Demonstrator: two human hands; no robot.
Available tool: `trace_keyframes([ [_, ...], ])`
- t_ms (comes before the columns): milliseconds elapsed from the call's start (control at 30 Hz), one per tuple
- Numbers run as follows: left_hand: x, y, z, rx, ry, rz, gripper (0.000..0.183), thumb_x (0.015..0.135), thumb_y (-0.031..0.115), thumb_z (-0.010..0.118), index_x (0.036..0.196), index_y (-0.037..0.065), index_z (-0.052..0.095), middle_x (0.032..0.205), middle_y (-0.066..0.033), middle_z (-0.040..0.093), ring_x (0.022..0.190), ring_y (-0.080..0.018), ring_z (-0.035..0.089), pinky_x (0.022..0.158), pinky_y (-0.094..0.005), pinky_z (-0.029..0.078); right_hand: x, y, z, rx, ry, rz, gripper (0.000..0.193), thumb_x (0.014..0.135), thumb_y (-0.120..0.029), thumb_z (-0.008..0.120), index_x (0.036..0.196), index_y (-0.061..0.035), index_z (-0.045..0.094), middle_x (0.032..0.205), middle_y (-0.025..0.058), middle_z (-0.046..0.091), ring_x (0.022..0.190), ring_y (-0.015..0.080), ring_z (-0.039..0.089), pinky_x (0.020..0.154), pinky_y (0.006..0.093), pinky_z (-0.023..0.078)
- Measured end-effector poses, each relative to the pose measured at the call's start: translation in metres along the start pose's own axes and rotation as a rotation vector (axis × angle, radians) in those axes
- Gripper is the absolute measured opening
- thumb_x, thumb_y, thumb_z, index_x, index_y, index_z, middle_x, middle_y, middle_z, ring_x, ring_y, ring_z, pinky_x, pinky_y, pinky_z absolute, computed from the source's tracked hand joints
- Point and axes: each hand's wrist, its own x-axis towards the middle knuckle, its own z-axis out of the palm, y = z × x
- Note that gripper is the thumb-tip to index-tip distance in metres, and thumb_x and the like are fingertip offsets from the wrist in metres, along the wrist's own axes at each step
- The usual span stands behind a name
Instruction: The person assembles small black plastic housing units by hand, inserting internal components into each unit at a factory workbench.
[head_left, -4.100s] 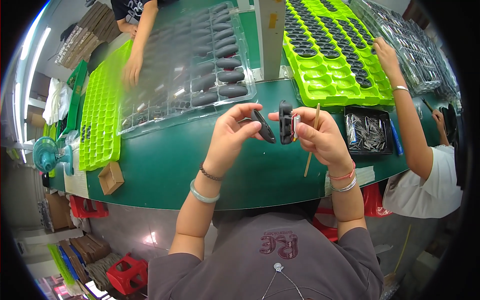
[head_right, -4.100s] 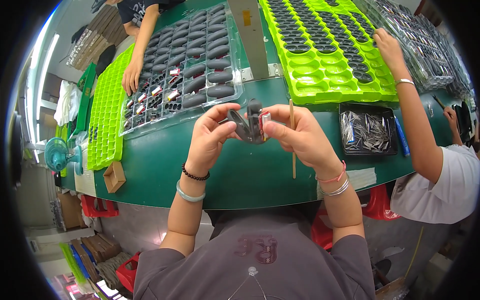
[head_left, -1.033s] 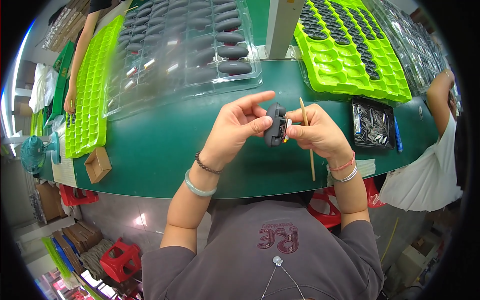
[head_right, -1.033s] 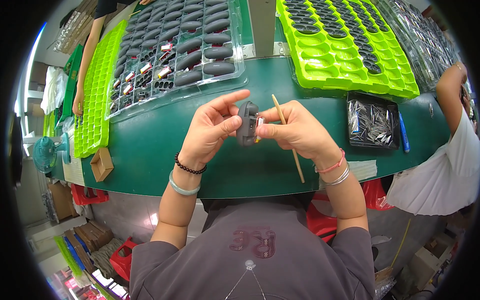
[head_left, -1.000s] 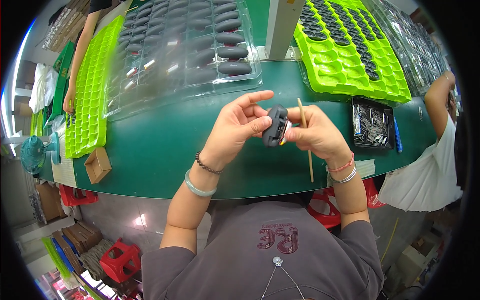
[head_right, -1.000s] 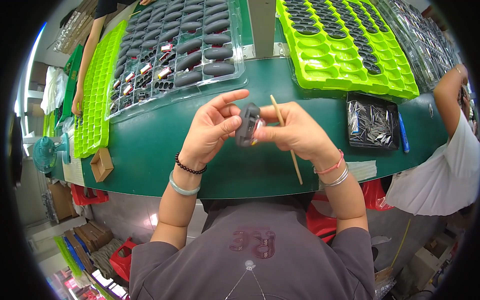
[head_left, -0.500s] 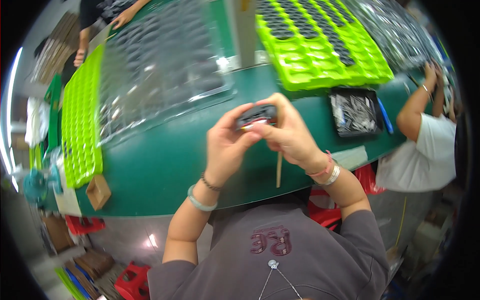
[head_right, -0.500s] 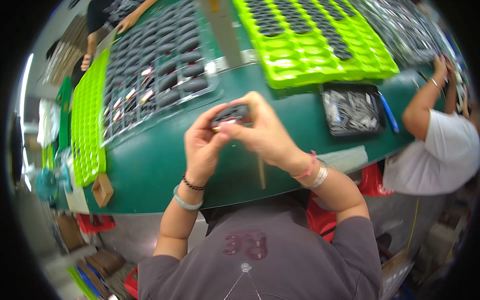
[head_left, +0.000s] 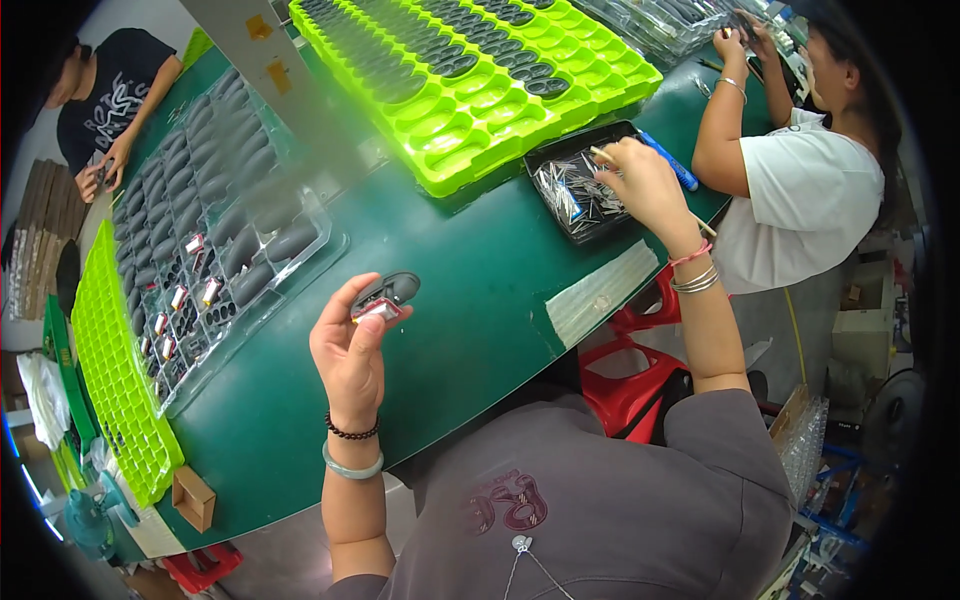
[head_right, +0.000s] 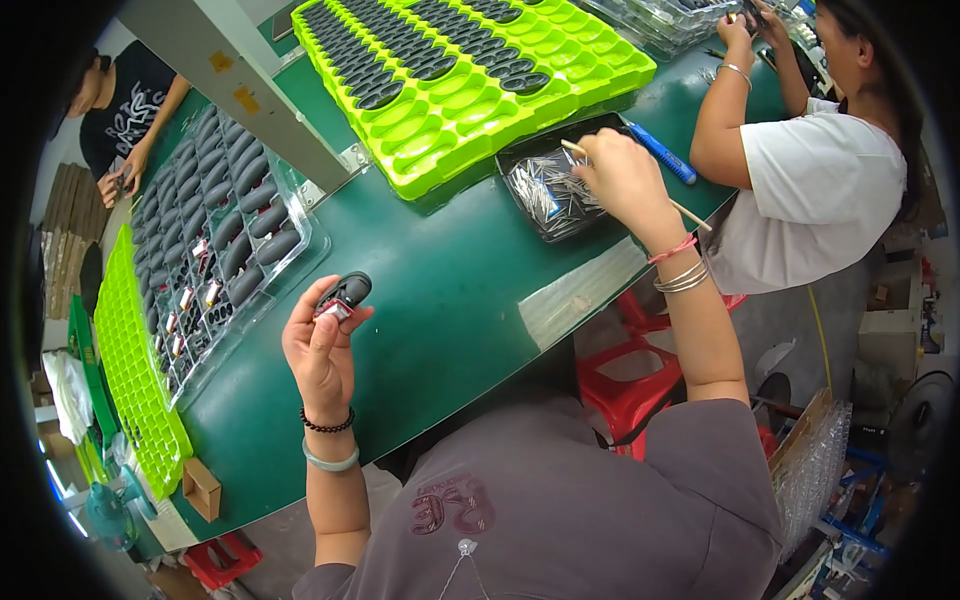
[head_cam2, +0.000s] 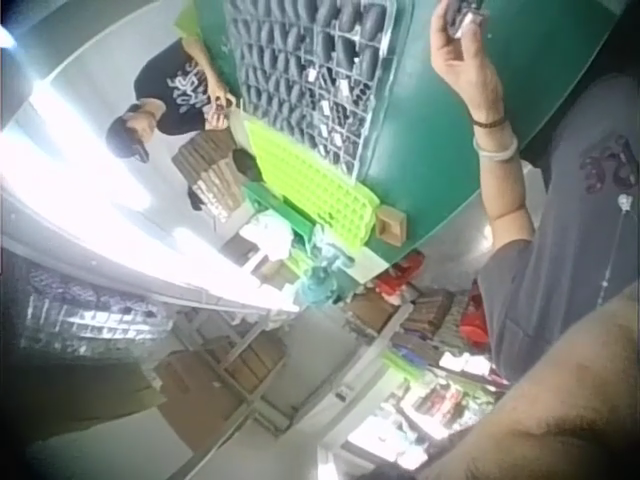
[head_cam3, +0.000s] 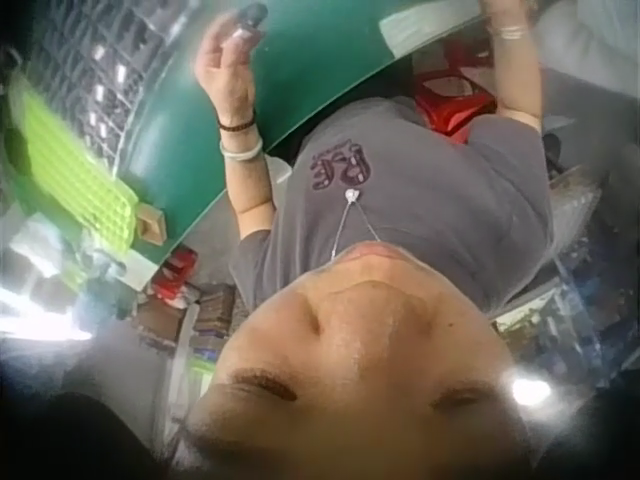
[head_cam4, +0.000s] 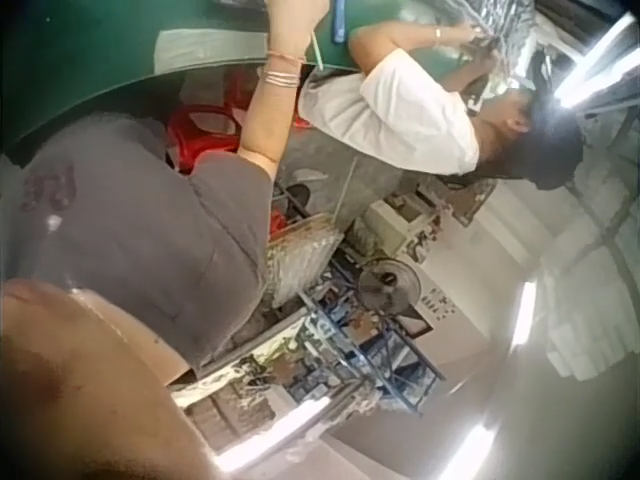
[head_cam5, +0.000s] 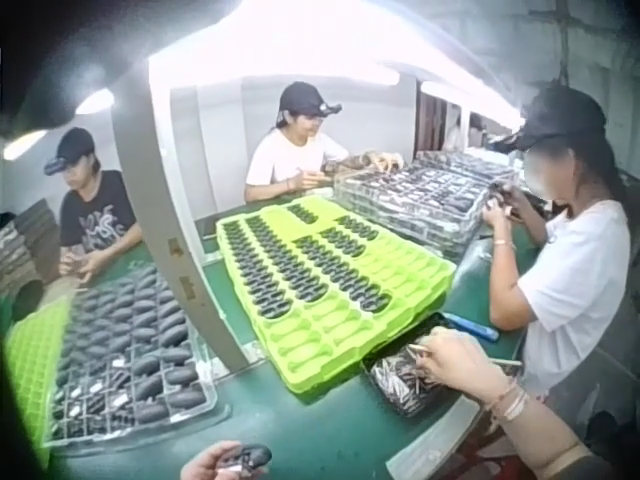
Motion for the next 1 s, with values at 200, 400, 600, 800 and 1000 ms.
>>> trace_keyframes([
  [200,0.000,-0.003,0.002,0.052,-0.002,-0.008,0.039,0.084,0.011,0.062,0.117,-0.007,0.049,0.098,-0.0121,0.061,0.089,-0.0181,0.061,0.082,-0.0372,0.053,0.005,0.008,0.023,-0.039,-0.037,-0.033,0.014,0.076,-0.012,0.065,0.085,-0.0020,0.064,0.077,0.0127,0.057,0.074,0.0291,0.058,0.068,0.0370,0.046],
  [400,0.002,-0.004,-0.002,0.043,0.012,0.009,0.039,0.084,0.010,0.061,0.117,-0.007,0.049,0.099,-0.0122,0.060,0.089,-0.0181,0.061,0.082,-0.0369,0.052,0.008,0.013,0.016,0.066,0.027,-0.047,0.010,0.075,-0.009,0.065,0.080,-0.0001,0.065,0.074,0.0126,0.060,0.069,0.0260,0.059,0.064,0.0341,0.047],
  [600,0.000,-0.001,-0.003,0.020,0.002,0.009,0.041,0.083,0.010,0.062,0.118,-0.006,0.049,0.100,-0.0121,0.060,0.090,-0.0183,0.061,0.083,-0.0354,0.051,0.012,0.004,0.010,0.193,0.008,0.062,0.012,0.074,-0.006,0.066,0.082,0.0018,0.066,0.079,0.0170,0.065,0.068,0.0249,0.064,0.062,0.0322,0.048],
  [800,0.000,0.003,-0.004,0.021,-0.056,0.048,0.048,0.081,0.010,0.066,0.122,-0.006,0.045,0.106,-0.0118,0.058,0.094,-0.0175,0.059,0.085,-0.0282,0.045,-0.006,-0.088,-0.013,0.547,0.034,-0.047,0.009,0.075,-0.002,0.064,0.083,0.0010,0.064,0.071,0.0091,0.061,0.060,0.0181,0.058,0.055,0.0250,0.044],
  [1000,-0.004,0.009,0.003,0.128,-0.182,0.110,0.050,0.080,0.005,0.066,0.123,-0.005,0.044,0.112,-0.0121,0.056,0.100,-0.0153,0.055,0.087,-0.0289,0.044,-0.021,-0.163,0.005,0.658,-0.041,-0.446,0.015,0.071,0.008,0.063,0.084,0.0005,0.063,0.080,0.0090,0.058,0.069,0.0195,0.060,0.058,0.0276,0.048],
])
